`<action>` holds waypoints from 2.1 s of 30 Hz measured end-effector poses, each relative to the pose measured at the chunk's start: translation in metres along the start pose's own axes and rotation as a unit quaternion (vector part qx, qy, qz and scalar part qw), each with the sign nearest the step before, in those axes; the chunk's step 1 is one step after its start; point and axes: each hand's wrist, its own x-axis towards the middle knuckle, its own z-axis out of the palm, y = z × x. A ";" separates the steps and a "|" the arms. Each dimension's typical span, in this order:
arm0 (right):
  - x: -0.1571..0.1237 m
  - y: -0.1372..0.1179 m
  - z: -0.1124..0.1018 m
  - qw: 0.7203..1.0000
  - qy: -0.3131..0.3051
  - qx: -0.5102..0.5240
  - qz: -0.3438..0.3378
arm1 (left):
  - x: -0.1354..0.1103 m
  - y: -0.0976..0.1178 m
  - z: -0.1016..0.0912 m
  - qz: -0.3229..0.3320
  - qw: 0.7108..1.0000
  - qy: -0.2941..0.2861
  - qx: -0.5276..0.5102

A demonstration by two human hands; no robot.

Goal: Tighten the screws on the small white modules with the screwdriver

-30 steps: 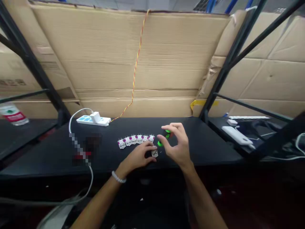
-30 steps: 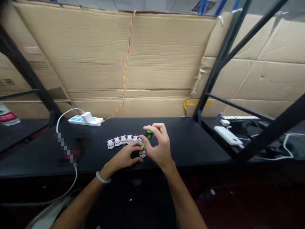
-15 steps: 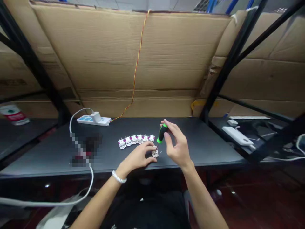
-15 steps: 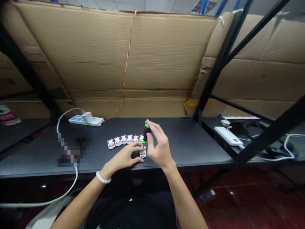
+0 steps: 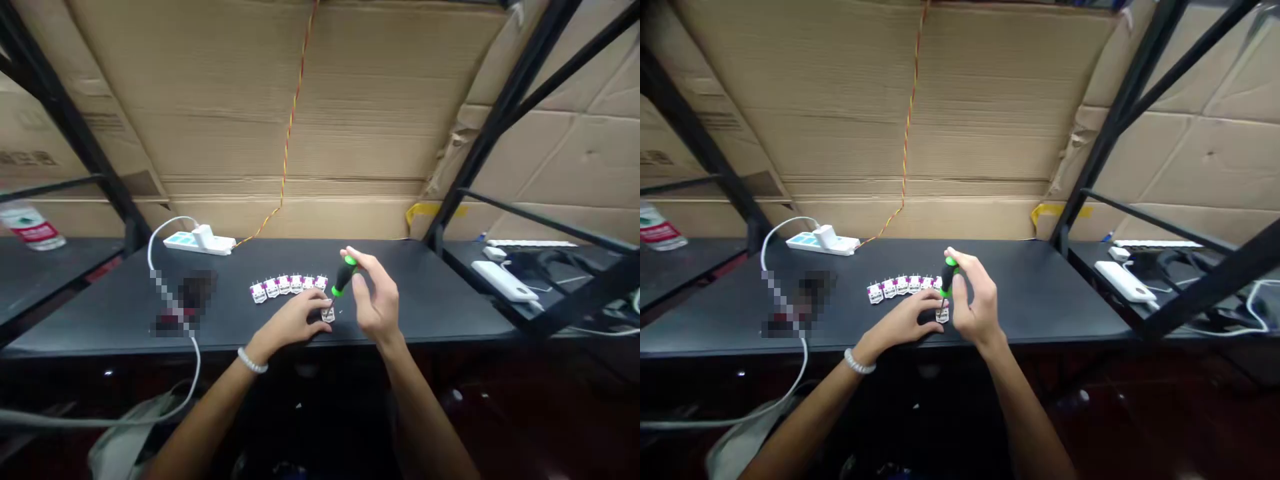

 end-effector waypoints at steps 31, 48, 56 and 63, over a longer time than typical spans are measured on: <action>0.001 0.004 -0.001 0.998 -0.020 -0.027 0.046 | 0.001 -0.002 0.001 0.003 1.000 -0.002 -0.003; 0.001 0.000 -0.001 0.998 -0.009 -0.059 0.022 | 0.001 0.000 0.002 0.001 1.000 0.003 -0.016; -0.004 0.005 0.004 0.997 -0.021 0.017 0.069 | 0.000 0.000 0.003 -0.006 1.000 0.008 -0.014; 0.001 0.002 -0.004 0.997 0.018 -0.070 0.038 | 0.001 0.000 0.003 -0.004 1.000 0.007 -0.018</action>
